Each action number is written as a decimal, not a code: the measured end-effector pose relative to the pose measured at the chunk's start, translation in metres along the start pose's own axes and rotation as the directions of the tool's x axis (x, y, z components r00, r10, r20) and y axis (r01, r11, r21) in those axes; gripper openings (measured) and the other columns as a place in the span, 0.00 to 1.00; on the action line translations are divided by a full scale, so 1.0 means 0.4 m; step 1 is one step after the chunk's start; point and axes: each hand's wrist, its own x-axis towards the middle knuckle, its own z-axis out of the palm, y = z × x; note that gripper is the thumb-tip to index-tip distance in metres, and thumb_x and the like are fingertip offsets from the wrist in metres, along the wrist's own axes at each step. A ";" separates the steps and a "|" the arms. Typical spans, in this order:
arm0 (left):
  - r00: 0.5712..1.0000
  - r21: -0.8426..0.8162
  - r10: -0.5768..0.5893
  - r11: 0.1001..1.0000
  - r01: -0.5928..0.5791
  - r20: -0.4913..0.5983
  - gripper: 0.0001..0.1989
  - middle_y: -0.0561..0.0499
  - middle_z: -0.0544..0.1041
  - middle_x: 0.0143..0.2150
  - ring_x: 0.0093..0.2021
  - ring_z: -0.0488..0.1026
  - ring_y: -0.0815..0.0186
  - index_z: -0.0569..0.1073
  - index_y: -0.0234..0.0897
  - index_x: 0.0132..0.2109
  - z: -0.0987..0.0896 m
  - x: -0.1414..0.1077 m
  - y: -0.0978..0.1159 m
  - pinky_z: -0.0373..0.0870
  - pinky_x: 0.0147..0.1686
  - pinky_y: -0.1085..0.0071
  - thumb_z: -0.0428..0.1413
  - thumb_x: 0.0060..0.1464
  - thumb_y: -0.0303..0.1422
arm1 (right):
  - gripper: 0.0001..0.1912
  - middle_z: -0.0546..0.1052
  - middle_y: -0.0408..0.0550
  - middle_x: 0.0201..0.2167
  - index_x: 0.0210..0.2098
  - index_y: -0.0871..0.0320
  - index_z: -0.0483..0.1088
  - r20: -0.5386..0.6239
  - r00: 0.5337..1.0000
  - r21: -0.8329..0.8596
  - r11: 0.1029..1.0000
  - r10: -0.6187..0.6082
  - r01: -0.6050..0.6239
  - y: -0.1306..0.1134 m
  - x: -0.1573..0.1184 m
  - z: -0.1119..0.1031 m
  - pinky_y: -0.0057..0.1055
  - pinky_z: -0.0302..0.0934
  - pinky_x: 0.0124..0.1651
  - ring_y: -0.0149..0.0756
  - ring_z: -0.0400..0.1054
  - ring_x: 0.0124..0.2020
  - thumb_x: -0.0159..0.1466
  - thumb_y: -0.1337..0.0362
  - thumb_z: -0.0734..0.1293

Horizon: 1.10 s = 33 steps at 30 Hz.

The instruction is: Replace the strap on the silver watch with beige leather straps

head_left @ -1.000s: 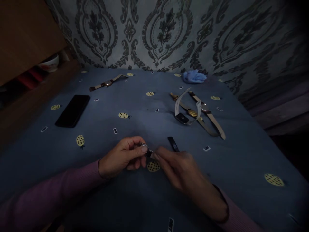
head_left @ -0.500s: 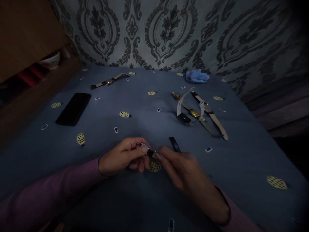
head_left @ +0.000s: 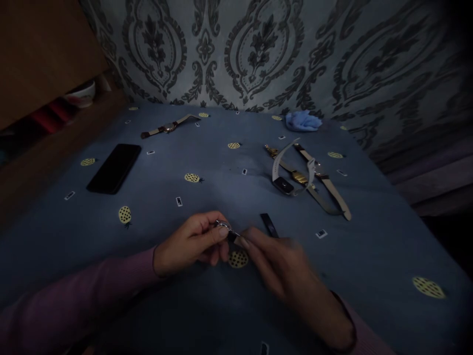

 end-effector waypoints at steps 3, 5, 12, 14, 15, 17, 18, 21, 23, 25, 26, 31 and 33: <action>1.000 -0.002 0.010 1.000 -0.010 -0.006 0.10 0.55 0.72 0.24 0.19 0.63 0.76 0.65 0.36 0.37 0.000 0.000 0.001 0.55 0.19 0.81 0.51 0.61 0.38 | 0.11 0.58 0.34 0.16 0.29 0.56 0.61 -0.020 1.000 0.001 1.000 -0.016 0.016 0.000 0.000 0.003 0.23 0.50 0.19 0.25 0.55 0.14 0.68 0.67 0.55; 1.000 -0.004 0.012 1.000 -0.012 -0.012 0.10 0.55 0.72 0.24 0.19 0.63 0.77 0.66 0.35 0.37 0.000 0.000 0.001 0.56 0.19 0.81 0.51 0.61 0.38 | 0.11 0.57 0.34 0.16 0.29 0.56 0.60 -0.023 1.000 -0.004 1.000 -0.009 0.009 0.001 0.000 0.006 0.23 0.50 0.19 0.25 0.54 0.14 0.68 0.68 0.55; 1.000 -0.018 0.023 1.000 -0.023 -0.011 0.11 0.55 0.72 0.24 0.19 0.62 0.76 0.65 0.36 0.36 -0.001 0.004 -0.006 0.56 0.19 0.81 0.51 0.61 0.39 | 0.11 0.55 0.34 0.17 0.28 0.55 0.58 -0.064 0.995 -0.037 0.997 -0.076 0.073 0.005 0.004 0.012 0.22 0.48 0.18 0.24 0.51 0.14 0.68 0.69 0.55; 1.000 -0.025 0.014 1.000 -0.014 -0.016 0.11 0.55 0.72 0.24 0.19 0.62 0.76 0.65 0.36 0.36 0.001 0.004 -0.006 0.56 0.19 0.81 0.51 0.61 0.40 | 0.11 0.56 0.34 0.17 0.28 0.55 0.58 -0.069 0.994 -0.050 0.995 -0.085 0.081 0.005 0.005 0.012 0.22 0.48 0.18 0.24 0.52 0.14 0.68 0.69 0.55; 1.000 -0.027 0.010 1.000 -0.011 -0.017 0.12 0.55 0.72 0.24 0.19 0.62 0.76 0.65 0.35 0.36 0.002 0.004 -0.005 0.57 0.19 0.81 0.52 0.61 0.40 | 0.11 0.57 0.34 0.17 0.28 0.55 0.58 -0.067 0.994 -0.054 0.995 -0.088 0.085 0.006 0.004 0.012 0.22 0.48 0.18 0.24 0.53 0.14 0.68 0.69 0.55; 1.000 -0.024 0.011 1.000 -0.011 -0.019 0.12 0.55 0.71 0.24 0.19 0.62 0.76 0.65 0.35 0.36 0.003 0.003 -0.002 0.57 0.19 0.81 0.52 0.60 0.40 | 0.11 0.58 0.34 0.17 0.28 0.55 0.58 -0.063 0.994 -0.068 0.994 -0.090 0.085 0.007 0.004 0.013 0.23 0.48 0.19 0.24 0.55 0.14 0.68 0.69 0.55; 1.000 -0.022 0.011 1.000 -0.012 -0.022 0.12 0.55 0.71 0.24 0.19 0.62 0.77 0.65 0.35 0.36 0.004 0.003 -0.001 0.57 0.19 0.81 0.52 0.60 0.40 | 0.12 0.58 0.34 0.17 0.28 0.55 0.58 -0.063 0.994 -0.077 0.994 -0.086 0.081 0.008 0.004 0.013 0.23 0.48 0.19 0.24 0.55 0.14 0.68 0.69 0.55; 0.999 -0.026 0.012 1.000 -0.012 -0.032 0.12 0.55 0.72 0.24 0.19 0.62 0.77 0.65 0.35 0.36 0.003 0.003 -0.002 0.56 0.19 0.81 0.52 0.60 0.40 | 0.11 0.57 0.34 0.17 0.28 0.55 0.59 -0.077 0.994 -0.097 0.993 -0.080 0.072 0.007 0.003 0.016 0.23 0.48 0.19 0.24 0.54 0.14 0.68 0.68 0.55; 0.999 -0.041 0.009 0.999 -0.011 -0.036 0.12 0.55 0.72 0.24 0.19 0.63 0.77 0.65 0.35 0.36 0.002 0.003 -0.006 0.56 0.19 0.81 0.53 0.60 0.41 | 0.11 0.56 0.34 0.16 0.29 0.56 0.59 -0.092 0.992 -0.095 0.993 -0.082 0.074 0.005 0.004 0.017 0.23 0.48 0.19 0.24 0.53 0.13 0.69 0.68 0.55; 0.999 -0.067 0.009 0.998 -0.011 -0.032 0.12 0.55 0.72 0.24 0.19 0.63 0.77 0.66 0.35 0.36 -0.001 0.005 -0.010 0.55 0.19 0.81 0.53 0.60 0.41 | 0.11 0.56 0.33 0.16 0.29 0.56 0.60 -0.102 0.991 -0.086 0.994 -0.083 0.074 0.002 0.004 0.017 0.23 0.47 0.18 0.24 0.53 0.13 0.69 0.68 0.55; 1.000 -0.082 0.010 0.997 -0.012 -0.029 0.12 0.55 0.72 0.24 0.19 0.63 0.77 0.66 0.35 0.36 -0.002 0.006 -0.011 0.55 0.19 0.82 0.54 0.60 0.40 | 0.11 0.56 0.33 0.16 0.29 0.56 0.60 -0.105 0.991 -0.085 0.994 -0.082 0.073 0.001 0.004 0.017 0.23 0.47 0.18 0.24 0.53 0.13 0.69 0.68 0.54; 1.000 -0.153 0.021 0.988 -0.023 -0.011 0.11 0.54 0.74 0.25 0.19 0.64 0.78 0.66 0.35 0.36 -0.004 0.010 -0.013 0.54 0.17 0.82 0.57 0.58 0.38 | 0.11 0.58 0.34 0.15 0.29 0.56 0.60 -0.120 0.988 -0.103 0.991 -0.100 0.088 -0.003 0.006 0.016 0.22 0.48 0.18 0.24 0.53 0.13 0.69 0.69 0.54; 1.000 -0.172 0.016 0.985 -0.017 -0.007 0.11 0.53 0.74 0.25 0.19 0.65 0.77 0.66 0.34 0.36 -0.003 0.011 -0.012 0.54 0.16 0.82 0.58 0.57 0.37 | 0.11 0.59 0.34 0.16 0.30 0.56 0.60 -0.112 0.989 -0.102 0.991 -0.100 0.088 -0.003 0.006 0.017 0.22 0.48 0.18 0.24 0.54 0.13 0.69 0.69 0.54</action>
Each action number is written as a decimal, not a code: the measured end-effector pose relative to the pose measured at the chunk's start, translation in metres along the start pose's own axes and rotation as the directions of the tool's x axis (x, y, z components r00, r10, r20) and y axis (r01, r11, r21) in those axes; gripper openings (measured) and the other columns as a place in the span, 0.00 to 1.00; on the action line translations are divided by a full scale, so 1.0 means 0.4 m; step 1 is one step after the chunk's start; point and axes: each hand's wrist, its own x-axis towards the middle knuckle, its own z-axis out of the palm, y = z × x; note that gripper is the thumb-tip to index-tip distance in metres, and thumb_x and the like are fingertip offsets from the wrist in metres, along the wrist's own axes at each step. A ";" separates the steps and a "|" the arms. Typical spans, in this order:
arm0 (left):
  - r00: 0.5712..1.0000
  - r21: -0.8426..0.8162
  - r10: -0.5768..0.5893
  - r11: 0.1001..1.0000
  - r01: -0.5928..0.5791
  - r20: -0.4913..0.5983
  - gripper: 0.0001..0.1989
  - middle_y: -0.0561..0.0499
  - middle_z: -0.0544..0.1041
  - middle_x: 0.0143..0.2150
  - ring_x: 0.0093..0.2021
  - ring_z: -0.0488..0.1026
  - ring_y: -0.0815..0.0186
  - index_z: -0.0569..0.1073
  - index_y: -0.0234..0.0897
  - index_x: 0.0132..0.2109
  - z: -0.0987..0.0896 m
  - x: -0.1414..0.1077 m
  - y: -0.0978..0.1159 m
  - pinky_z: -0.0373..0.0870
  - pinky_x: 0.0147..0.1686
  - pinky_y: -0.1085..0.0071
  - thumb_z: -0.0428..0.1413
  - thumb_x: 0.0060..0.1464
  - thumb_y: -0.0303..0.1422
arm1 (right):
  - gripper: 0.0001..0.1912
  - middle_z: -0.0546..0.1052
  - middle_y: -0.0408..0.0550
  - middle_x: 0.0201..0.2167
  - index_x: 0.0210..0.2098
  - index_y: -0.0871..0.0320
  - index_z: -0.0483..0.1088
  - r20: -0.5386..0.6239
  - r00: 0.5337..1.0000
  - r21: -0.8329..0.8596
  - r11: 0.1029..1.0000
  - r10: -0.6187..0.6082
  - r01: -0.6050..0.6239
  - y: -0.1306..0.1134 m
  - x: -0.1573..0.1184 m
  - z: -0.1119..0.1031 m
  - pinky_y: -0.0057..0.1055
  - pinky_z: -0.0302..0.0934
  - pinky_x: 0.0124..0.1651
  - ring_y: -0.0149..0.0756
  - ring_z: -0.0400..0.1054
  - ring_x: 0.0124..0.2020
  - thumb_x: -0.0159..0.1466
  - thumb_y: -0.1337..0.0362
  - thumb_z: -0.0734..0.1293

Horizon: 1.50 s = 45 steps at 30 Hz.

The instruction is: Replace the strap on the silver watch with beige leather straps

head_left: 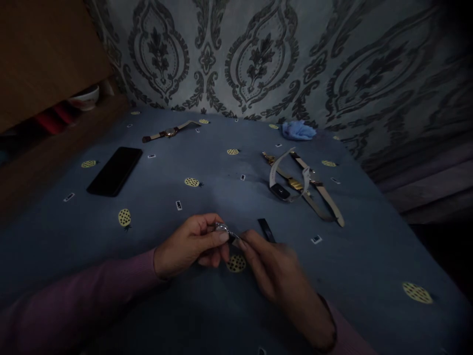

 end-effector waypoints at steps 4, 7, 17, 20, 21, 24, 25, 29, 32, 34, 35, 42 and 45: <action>0.999 -0.014 0.028 1.000 -0.028 0.026 0.11 0.52 0.74 0.24 0.18 0.66 0.76 0.68 0.32 0.35 0.000 0.004 0.000 0.55 0.15 0.82 0.59 0.55 0.36 | 0.11 0.60 0.34 0.15 0.30 0.56 0.61 -0.017 1.000 -0.016 1.000 -0.019 0.019 0.003 -0.002 0.004 0.22 0.49 0.18 0.24 0.55 0.12 0.69 0.68 0.54; 0.998 -0.018 0.038 0.999 -0.037 0.049 0.11 0.52 0.75 0.24 0.19 0.68 0.75 0.70 0.31 0.36 -0.002 0.006 0.000 0.58 0.15 0.81 0.60 0.54 0.35 | 0.12 0.63 0.36 0.15 0.30 0.56 0.60 -0.017 1.000 -0.024 0.999 -0.026 0.026 0.006 -0.004 0.007 0.22 0.50 0.18 0.25 0.56 0.13 0.69 0.68 0.54; 0.999 -0.050 0.014 0.999 -0.012 0.047 0.10 0.51 0.76 0.24 0.20 0.72 0.72 0.69 0.31 0.33 0.000 0.004 0.007 0.63 0.16 0.81 0.60 0.54 0.34 | 0.12 0.61 0.35 0.15 0.29 0.57 0.61 -0.011 1.000 -0.033 0.999 -0.020 0.020 0.007 0.001 0.012 0.22 0.48 0.18 0.24 0.56 0.12 0.69 0.68 0.54; 0.999 -0.045 0.000 0.999 0.001 0.034 0.10 0.51 0.75 0.24 0.19 0.72 0.73 0.69 0.31 0.33 0.001 0.004 0.009 0.62 0.15 0.82 0.60 0.54 0.34 | 0.12 0.60 0.35 0.15 0.29 0.56 0.60 -0.014 0.999 -0.028 0.999 -0.028 0.028 0.006 0.002 0.013 0.22 0.48 0.18 0.24 0.54 0.12 0.69 0.69 0.54; 0.999 -0.044 -0.002 0.999 0.003 0.033 0.10 0.51 0.75 0.23 0.19 0.72 0.73 0.69 0.30 0.33 0.001 0.004 0.010 0.62 0.15 0.82 0.60 0.53 0.34 | 0.12 0.60 0.34 0.15 0.29 0.56 0.60 -0.016 0.999 -0.026 0.999 -0.030 0.030 0.006 0.001 0.013 0.22 0.48 0.18 0.24 0.54 0.12 0.69 0.69 0.54; 0.999 -0.043 0.001 0.999 0.001 0.033 0.09 0.51 0.75 0.23 0.19 0.71 0.74 0.70 0.30 0.33 0.000 0.005 0.008 0.62 0.14 0.82 0.60 0.53 0.33 | 0.11 0.59 0.34 0.15 0.30 0.56 0.60 -0.015 0.999 -0.025 0.999 -0.034 0.034 0.006 0.000 0.012 0.22 0.48 0.18 0.24 0.53 0.12 0.69 0.69 0.54; 0.999 -0.043 0.001 0.999 0.001 0.033 0.09 0.51 0.75 0.23 0.19 0.71 0.74 0.70 0.30 0.33 0.000 0.005 0.008 0.62 0.14 0.82 0.59 0.53 0.33 | 0.11 0.59 0.34 0.15 0.30 0.56 0.60 -0.015 0.999 -0.026 0.999 -0.034 0.033 0.006 0.000 0.012 0.22 0.48 0.18 0.24 0.53 0.12 0.68 0.70 0.54; 0.999 -0.041 0.002 0.999 0.000 0.033 0.10 0.51 0.75 0.24 0.19 0.71 0.74 0.69 0.30 0.33 -0.002 0.005 0.006 0.62 0.15 0.82 0.60 0.53 0.34 | 0.11 0.56 0.33 0.15 0.30 0.57 0.60 -0.020 0.999 -0.003 1.000 -0.030 0.030 0.008 0.000 0.016 0.22 0.47 0.17 0.24 0.51 0.12 0.69 0.69 0.54; 0.999 -0.037 0.004 0.999 -0.003 0.033 0.11 0.51 0.75 0.24 0.19 0.71 0.73 0.70 0.30 0.33 -0.001 0.004 0.007 0.61 0.15 0.81 0.60 0.53 0.35 | 0.12 0.54 0.33 0.16 0.29 0.56 0.59 0.002 1.000 0.019 1.000 -0.010 0.010 0.010 -0.001 0.019 0.22 0.46 0.17 0.24 0.50 0.13 0.69 0.69 0.54; 1.000 -0.034 0.003 0.999 -0.003 0.029 0.11 0.51 0.75 0.24 0.19 0.71 0.73 0.70 0.30 0.33 -0.001 0.003 0.008 0.61 0.15 0.81 0.60 0.53 0.35 | 0.11 0.54 0.33 0.16 0.29 0.56 0.59 0.016 1.000 0.025 1.000 0.001 -0.001 0.012 -0.003 0.019 0.23 0.46 0.18 0.24 0.50 0.13 0.69 0.69 0.54; 1.000 -0.032 0.003 0.999 -0.002 0.029 0.11 0.51 0.75 0.24 0.19 0.71 0.73 0.70 0.30 0.33 -0.001 0.003 0.008 0.61 0.15 0.81 0.60 0.53 0.35 | 0.11 0.54 0.33 0.16 0.29 0.56 0.59 0.019 1.000 0.029 1.000 0.002 -0.002 0.013 -0.003 0.018 0.23 0.46 0.18 0.24 0.51 0.13 0.68 0.70 0.54; 0.999 -0.025 0.010 1.000 -0.009 0.036 0.09 0.52 0.74 0.24 0.19 0.71 0.74 0.71 0.30 0.34 0.001 0.001 0.010 0.61 0.15 0.81 0.59 0.54 0.33 | 0.11 0.57 0.34 0.17 0.29 0.57 0.61 0.031 0.999 0.097 0.995 0.016 -0.019 0.007 0.000 0.008 0.23 0.48 0.19 0.24 0.53 0.14 0.68 0.69 0.55; 0.999 -0.028 0.017 0.999 -0.016 0.035 0.08 0.52 0.74 0.24 0.19 0.71 0.74 0.71 0.30 0.34 0.002 0.001 0.009 0.61 0.15 0.81 0.59 0.54 0.33 | 0.12 0.56 0.34 0.17 0.28 0.56 0.60 0.036 0.999 0.138 0.990 0.033 -0.038 0.002 0.005 0.006 0.23 0.48 0.19 0.24 0.52 0.14 0.68 0.68 0.55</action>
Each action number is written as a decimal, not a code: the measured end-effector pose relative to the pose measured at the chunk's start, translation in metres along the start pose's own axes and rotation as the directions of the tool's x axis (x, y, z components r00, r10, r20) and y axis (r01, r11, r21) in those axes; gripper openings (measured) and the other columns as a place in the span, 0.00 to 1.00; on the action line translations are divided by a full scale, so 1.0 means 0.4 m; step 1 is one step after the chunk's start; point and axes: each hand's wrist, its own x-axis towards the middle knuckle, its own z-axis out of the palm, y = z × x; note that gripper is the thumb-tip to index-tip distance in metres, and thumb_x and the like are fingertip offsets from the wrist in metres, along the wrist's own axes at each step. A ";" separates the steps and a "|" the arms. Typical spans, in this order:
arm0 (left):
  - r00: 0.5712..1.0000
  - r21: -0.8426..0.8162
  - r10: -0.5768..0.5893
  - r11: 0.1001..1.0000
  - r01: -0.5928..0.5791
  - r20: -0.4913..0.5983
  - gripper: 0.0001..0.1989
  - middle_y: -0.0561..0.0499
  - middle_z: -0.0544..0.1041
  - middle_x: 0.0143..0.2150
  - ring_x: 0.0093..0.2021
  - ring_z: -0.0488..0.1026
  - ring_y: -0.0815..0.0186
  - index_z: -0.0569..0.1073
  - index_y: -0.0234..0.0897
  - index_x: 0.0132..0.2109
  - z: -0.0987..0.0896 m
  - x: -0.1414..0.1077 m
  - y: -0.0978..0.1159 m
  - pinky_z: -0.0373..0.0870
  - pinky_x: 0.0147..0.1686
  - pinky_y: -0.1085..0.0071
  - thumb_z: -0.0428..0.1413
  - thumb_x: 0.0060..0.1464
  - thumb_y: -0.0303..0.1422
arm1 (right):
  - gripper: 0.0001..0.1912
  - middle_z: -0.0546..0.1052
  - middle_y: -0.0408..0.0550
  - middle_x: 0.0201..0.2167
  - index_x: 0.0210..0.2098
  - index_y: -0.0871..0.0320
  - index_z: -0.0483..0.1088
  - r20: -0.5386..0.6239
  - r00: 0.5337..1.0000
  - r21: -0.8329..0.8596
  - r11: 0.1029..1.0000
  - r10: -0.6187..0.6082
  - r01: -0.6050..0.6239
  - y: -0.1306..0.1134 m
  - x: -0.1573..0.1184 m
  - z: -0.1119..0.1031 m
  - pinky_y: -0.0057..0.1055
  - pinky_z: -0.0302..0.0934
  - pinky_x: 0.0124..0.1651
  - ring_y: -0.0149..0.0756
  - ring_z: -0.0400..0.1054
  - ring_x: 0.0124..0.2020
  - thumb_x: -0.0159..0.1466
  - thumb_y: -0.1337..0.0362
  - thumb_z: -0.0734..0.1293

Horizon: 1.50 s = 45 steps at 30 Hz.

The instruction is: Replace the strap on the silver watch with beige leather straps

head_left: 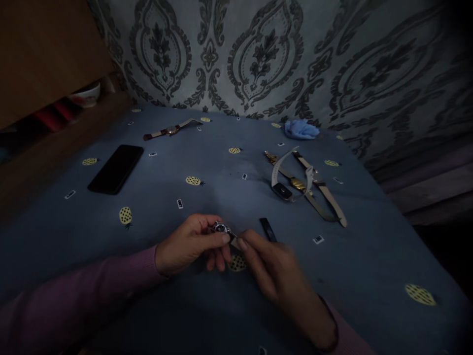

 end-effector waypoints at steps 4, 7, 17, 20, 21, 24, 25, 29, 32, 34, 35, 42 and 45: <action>1.000 0.011 -0.002 1.000 0.002 -0.014 0.08 0.51 0.74 0.24 0.19 0.71 0.74 0.71 0.29 0.34 0.000 0.001 0.001 0.61 0.15 0.82 0.58 0.54 0.32 | 0.12 0.53 0.33 0.16 0.27 0.56 0.59 0.014 0.999 0.041 0.999 0.034 -0.035 -0.004 0.003 -0.001 0.24 0.46 0.18 0.24 0.49 0.14 0.68 0.67 0.55; 1.000 0.011 0.004 1.000 -0.003 -0.015 0.08 0.52 0.74 0.24 0.19 0.71 0.74 0.71 0.30 0.34 0.001 0.002 0.003 0.61 0.15 0.82 0.59 0.54 0.32 | 0.13 0.53 0.34 0.16 0.27 0.56 0.59 0.037 0.997 0.073 0.995 0.065 -0.068 -0.006 0.001 -0.002 0.24 0.45 0.18 0.25 0.49 0.14 0.69 0.67 0.54; 1.000 -0.007 0.024 1.000 -0.025 -0.010 0.09 0.52 0.75 0.23 0.18 0.70 0.75 0.69 0.31 0.32 -0.002 0.004 -0.008 0.61 0.14 0.82 0.59 0.54 0.33 | 0.18 0.58 0.36 0.16 0.25 0.55 0.57 0.084 0.975 0.209 0.953 0.205 -0.218 -0.012 -0.003 -0.004 0.25 0.51 0.20 0.27 0.54 0.16 0.70 0.59 0.53; 1.000 -0.010 0.022 1.000 -0.022 -0.008 0.09 0.53 0.75 0.23 0.18 0.70 0.75 0.69 0.31 0.32 -0.002 0.004 -0.007 0.60 0.14 0.82 0.59 0.54 0.33 | 0.18 0.58 0.36 0.16 0.24 0.54 0.57 0.086 0.976 0.233 0.948 0.200 -0.215 -0.013 -0.003 -0.006 0.25 0.51 0.20 0.27 0.54 0.16 0.70 0.59 0.53; 1.000 -0.014 0.020 1.000 -0.020 -0.009 0.09 0.53 0.75 0.23 0.18 0.70 0.75 0.69 0.31 0.32 -0.002 0.005 -0.006 0.60 0.14 0.82 0.59 0.54 0.32 | 0.18 0.58 0.36 0.16 0.24 0.54 0.57 0.088 0.976 0.240 0.946 0.201 -0.217 -0.014 -0.002 -0.006 0.25 0.51 0.20 0.27 0.54 0.16 0.70 0.59 0.53; 1.000 -0.019 0.024 1.000 -0.025 -0.010 0.08 0.52 0.75 0.23 0.18 0.70 0.74 0.69 0.32 0.32 -0.002 0.004 -0.005 0.60 0.14 0.82 0.59 0.54 0.32 | 0.18 0.58 0.36 0.16 0.24 0.55 0.58 0.098 0.974 0.243 0.945 0.202 -0.221 -0.015 -0.001 -0.007 0.26 0.51 0.21 0.27 0.54 0.16 0.70 0.59 0.53; 1.000 -0.019 0.025 0.999 -0.026 -0.010 0.08 0.52 0.75 0.23 0.18 0.70 0.74 0.69 0.31 0.32 -0.001 0.004 -0.006 0.60 0.14 0.82 0.58 0.54 0.32 | 0.18 0.59 0.36 0.16 0.24 0.55 0.58 0.104 0.973 0.240 0.944 0.207 -0.226 -0.015 -0.001 -0.008 0.26 0.51 0.21 0.27 0.55 0.17 0.70 0.59 0.53; 1.000 -0.016 0.023 1.000 -0.023 -0.009 0.09 0.52 0.74 0.23 0.18 0.70 0.75 0.69 0.31 0.32 -0.001 0.002 -0.008 0.61 0.14 0.82 0.59 0.54 0.33 | 0.18 0.59 0.37 0.17 0.25 0.55 0.58 0.118 0.971 0.229 0.946 0.208 -0.231 -0.014 -0.002 -0.011 0.26 0.52 0.22 0.28 0.56 0.17 0.70 0.59 0.53; 1.000 -0.013 0.012 1.000 -0.012 -0.015 0.10 0.52 0.74 0.23 0.18 0.70 0.75 0.68 0.31 0.31 0.001 0.002 -0.008 0.61 0.14 0.82 0.59 0.53 0.33 | 0.17 0.59 0.37 0.17 0.26 0.55 0.59 0.125 0.973 0.208 0.954 0.194 -0.217 -0.014 -0.002 -0.016 0.26 0.52 0.22 0.28 0.56 0.17 0.70 0.59 0.53; 1.000 -0.014 0.011 1.000 -0.012 -0.023 0.09 0.52 0.74 0.23 0.18 0.70 0.75 0.68 0.31 0.31 0.005 0.004 -0.006 0.61 0.14 0.83 0.59 0.53 0.33 | 0.17 0.60 0.37 0.17 0.26 0.55 0.58 0.126 0.975 0.193 0.960 0.183 -0.205 -0.014 -0.001 -0.021 0.27 0.52 0.22 0.28 0.56 0.18 0.70 0.59 0.52; 1.000 -0.016 0.016 1.000 -0.016 -0.027 0.09 0.52 0.74 0.23 0.18 0.70 0.75 0.68 0.31 0.32 0.009 0.006 -0.004 0.61 0.14 0.83 0.59 0.53 0.33 | 0.17 0.60 0.37 0.17 0.26 0.55 0.58 0.127 0.975 0.183 0.962 0.182 -0.203 -0.014 -0.001 -0.024 0.27 0.52 0.23 0.28 0.57 0.18 0.70 0.59 0.52; 0.999 0.024 0.053 0.998 -0.053 -0.010 0.08 0.52 0.74 0.23 0.18 0.70 0.75 0.69 0.30 0.32 0.047 0.034 0.013 0.61 0.15 0.83 0.58 0.54 0.32 | 0.17 0.61 0.37 0.16 0.24 0.55 0.57 0.034 0.981 0.148 0.970 0.190 -0.193 -0.014 -0.008 -0.060 0.26 0.53 0.23 0.28 0.57 0.17 0.70 0.60 0.53; 0.997 0.053 0.073 0.996 -0.074 0.006 0.09 0.52 0.74 0.24 0.19 0.70 0.75 0.69 0.30 0.31 0.063 0.046 0.021 0.60 0.16 0.83 0.58 0.55 0.32 | 0.17 0.62 0.37 0.15 0.25 0.56 0.59 -0.004 0.984 0.160 0.972 0.176 -0.174 -0.018 -0.014 -0.079 0.25 0.52 0.23 0.27 0.57 0.17 0.70 0.60 0.54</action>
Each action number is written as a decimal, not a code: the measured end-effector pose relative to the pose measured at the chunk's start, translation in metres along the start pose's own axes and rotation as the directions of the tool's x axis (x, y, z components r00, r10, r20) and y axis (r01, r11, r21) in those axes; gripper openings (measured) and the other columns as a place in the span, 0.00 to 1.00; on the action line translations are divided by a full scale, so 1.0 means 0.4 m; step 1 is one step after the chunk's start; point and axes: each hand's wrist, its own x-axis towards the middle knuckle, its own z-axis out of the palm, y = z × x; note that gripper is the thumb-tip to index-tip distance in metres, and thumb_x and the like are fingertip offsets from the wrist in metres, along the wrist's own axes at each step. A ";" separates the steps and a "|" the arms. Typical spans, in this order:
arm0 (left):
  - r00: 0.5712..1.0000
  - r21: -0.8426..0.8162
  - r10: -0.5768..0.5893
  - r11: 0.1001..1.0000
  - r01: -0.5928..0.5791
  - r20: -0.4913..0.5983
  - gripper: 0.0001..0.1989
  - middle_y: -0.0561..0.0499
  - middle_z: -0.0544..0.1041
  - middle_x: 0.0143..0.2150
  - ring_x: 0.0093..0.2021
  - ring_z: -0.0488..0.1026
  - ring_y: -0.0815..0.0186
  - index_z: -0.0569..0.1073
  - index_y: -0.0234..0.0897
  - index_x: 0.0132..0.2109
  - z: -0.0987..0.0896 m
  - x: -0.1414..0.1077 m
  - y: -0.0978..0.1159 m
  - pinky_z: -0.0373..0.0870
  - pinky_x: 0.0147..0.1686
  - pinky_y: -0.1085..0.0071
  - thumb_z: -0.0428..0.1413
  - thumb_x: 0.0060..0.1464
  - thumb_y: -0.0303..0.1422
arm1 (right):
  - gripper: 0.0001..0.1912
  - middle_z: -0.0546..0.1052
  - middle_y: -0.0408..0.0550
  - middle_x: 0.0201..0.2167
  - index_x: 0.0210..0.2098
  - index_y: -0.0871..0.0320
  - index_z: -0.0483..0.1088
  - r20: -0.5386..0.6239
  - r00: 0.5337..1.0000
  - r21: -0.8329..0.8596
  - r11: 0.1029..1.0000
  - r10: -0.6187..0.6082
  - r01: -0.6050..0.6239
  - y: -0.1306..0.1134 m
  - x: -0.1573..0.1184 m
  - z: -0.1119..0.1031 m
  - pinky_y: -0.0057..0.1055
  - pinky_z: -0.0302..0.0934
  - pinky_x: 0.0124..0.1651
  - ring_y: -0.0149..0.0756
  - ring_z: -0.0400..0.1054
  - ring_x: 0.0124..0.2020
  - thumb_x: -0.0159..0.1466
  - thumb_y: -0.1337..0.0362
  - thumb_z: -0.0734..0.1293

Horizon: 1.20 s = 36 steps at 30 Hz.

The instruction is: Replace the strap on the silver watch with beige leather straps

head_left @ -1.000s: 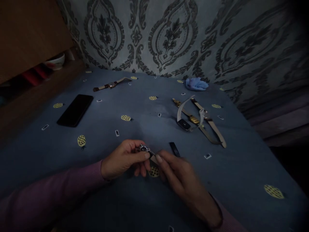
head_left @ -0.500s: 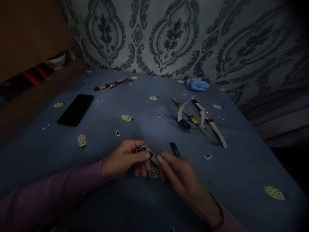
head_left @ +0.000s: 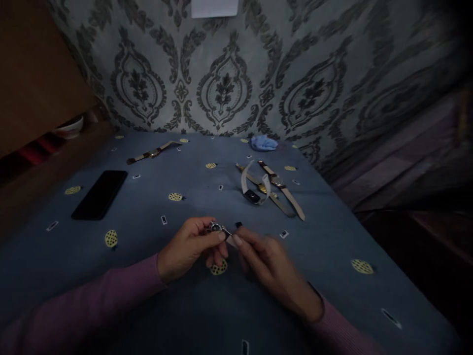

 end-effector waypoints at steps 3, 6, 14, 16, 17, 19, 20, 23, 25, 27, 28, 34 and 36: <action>1.000 0.030 0.009 0.999 -0.010 0.018 0.10 0.52 0.74 0.24 0.19 0.70 0.76 0.68 0.31 0.32 0.007 0.007 0.006 0.60 0.16 0.83 0.58 0.55 0.33 | 0.17 0.61 0.36 0.15 0.25 0.56 0.60 -0.012 1.000 0.005 1.000 -0.014 0.014 -0.004 -0.005 -0.013 0.24 0.52 0.23 0.26 0.56 0.16 0.70 0.60 0.54; 0.999 0.072 0.016 0.997 -0.019 0.039 0.09 0.52 0.73 0.24 0.19 0.70 0.75 0.68 0.31 0.32 0.006 0.007 0.005 0.61 0.16 0.82 0.57 0.56 0.33 | 0.17 0.60 0.36 0.15 0.25 0.57 0.60 -0.010 0.999 -0.014 0.999 -0.033 0.033 -0.003 -0.008 -0.018 0.24 0.51 0.22 0.26 0.55 0.17 0.69 0.61 0.55; 0.998 0.096 0.048 0.994 -0.052 0.040 0.10 0.53 0.73 0.24 0.19 0.70 0.75 0.67 0.32 0.33 0.003 0.000 -0.014 0.62 0.16 0.82 0.56 0.58 0.34 | 0.17 0.58 0.37 0.19 0.25 0.58 0.63 -0.017 0.996 -0.009 0.996 -0.085 0.085 0.005 -0.003 -0.013 0.25 0.50 0.23 0.25 0.53 0.19 0.69 0.61 0.55; 0.999 0.071 0.041 0.997 -0.043 0.030 0.11 0.52 0.74 0.25 0.19 0.71 0.74 0.67 0.32 0.35 0.006 -0.001 -0.017 0.62 0.16 0.81 0.56 0.58 0.36 | 0.17 0.57 0.36 0.18 0.24 0.57 0.61 -0.028 0.997 -0.028 0.997 -0.069 0.068 0.006 -0.002 -0.011 0.25 0.50 0.23 0.25 0.53 0.19 0.69 0.60 0.55; 0.999 0.059 0.037 0.998 -0.039 0.028 0.11 0.52 0.74 0.26 0.20 0.72 0.73 0.67 0.33 0.35 0.007 -0.001 -0.019 0.63 0.17 0.81 0.56 0.58 0.37 | 0.18 0.56 0.36 0.18 0.24 0.57 0.60 -0.030 0.997 -0.035 0.997 -0.065 0.064 0.007 -0.002 -0.010 0.25 0.49 0.23 0.25 0.52 0.18 0.69 0.60 0.55; 0.999 0.031 0.037 0.999 -0.038 0.036 0.13 0.50 0.75 0.29 0.22 0.74 0.71 0.67 0.33 0.36 0.008 -0.001 -0.024 0.64 0.18 0.80 0.56 0.58 0.39 | 0.17 0.56 0.36 0.17 0.24 0.56 0.58 -0.033 0.996 -0.058 0.995 -0.079 0.077 0.009 -0.002 -0.008 0.24 0.49 0.22 0.25 0.52 0.18 0.69 0.61 0.55; 0.998 0.015 0.037 0.999 -0.038 0.042 0.13 0.49 0.76 0.30 0.24 0.75 0.70 0.67 0.33 0.37 0.008 0.000 -0.026 0.65 0.19 0.79 0.55 0.59 0.40 | 0.17 0.56 0.35 0.17 0.24 0.56 0.58 -0.036 0.995 -0.075 0.993 -0.095 0.092 0.010 -0.003 -0.008 0.24 0.49 0.22 0.25 0.52 0.17 0.69 0.62 0.55; 0.997 -0.036 0.019 0.999 -0.016 0.074 0.13 0.45 0.77 0.33 0.29 0.78 0.66 0.67 0.33 0.38 0.004 0.002 -0.032 0.66 0.22 0.78 0.54 0.60 0.40 | 0.16 0.56 0.35 0.17 0.24 0.56 0.57 -0.029 0.992 -0.117 0.986 -0.122 0.118 0.013 -0.006 -0.009 0.24 0.48 0.22 0.24 0.53 0.17 0.68 0.63 0.55; 0.995 -0.066 0.004 0.998 0.003 0.097 0.12 0.44 0.78 0.35 0.32 0.78 0.65 0.66 0.33 0.38 0.000 0.003 -0.034 0.67 0.24 0.78 0.54 0.61 0.39 | 0.15 0.57 0.35 0.17 0.24 0.56 0.58 -0.010 0.993 -0.119 0.986 -0.115 0.113 0.014 -0.008 -0.012 0.24 0.49 0.22 0.24 0.53 0.16 0.68 0.63 0.55; 0.993 -0.081 -0.001 0.997 0.011 0.120 0.10 0.44 0.78 0.35 0.33 0.79 0.64 0.65 0.34 0.39 -0.005 0.003 -0.032 0.68 0.26 0.77 0.53 0.61 0.38 | 0.15 0.59 0.35 0.17 0.25 0.56 0.59 0.008 0.993 -0.117 0.987 -0.114 0.114 0.013 -0.009 -0.017 0.23 0.49 0.22 0.24 0.55 0.17 0.68 0.64 0.55; 0.992 -0.081 -0.002 0.997 0.012 0.129 0.10 0.45 0.78 0.35 0.33 0.79 0.64 0.65 0.34 0.40 -0.007 0.003 -0.031 0.68 0.26 0.77 0.53 0.61 0.37 | 0.15 0.59 0.36 0.17 0.25 0.56 0.60 0.016 0.993 -0.120 0.986 -0.119 0.120 0.012 -0.009 -0.018 0.23 0.50 0.22 0.24 0.55 0.17 0.68 0.64 0.55; 0.990 -0.056 -0.006 0.998 0.014 0.140 0.11 0.46 0.77 0.35 0.33 0.79 0.63 0.63 0.35 0.37 -0.010 0.003 -0.024 0.67 0.26 0.77 0.55 0.60 0.37 | 0.14 0.61 0.36 0.16 0.24 0.56 0.60 0.008 0.993 -0.192 0.974 -0.117 0.116 0.009 -0.011 -0.016 0.23 0.49 0.21 0.24 0.56 0.16 0.67 0.65 0.57; 0.993 -0.065 -0.010 0.998 0.018 0.114 0.11 0.46 0.78 0.36 0.33 0.79 0.63 0.63 0.35 0.37 -0.008 0.003 -0.024 0.68 0.25 0.77 0.56 0.59 0.38 | 0.14 0.61 0.36 0.16 0.24 0.57 0.60 0.000 0.992 -0.221 0.967 -0.129 0.126 0.012 -0.011 -0.012 0.23 0.49 0.21 0.24 0.56 0.15 0.67 0.65 0.56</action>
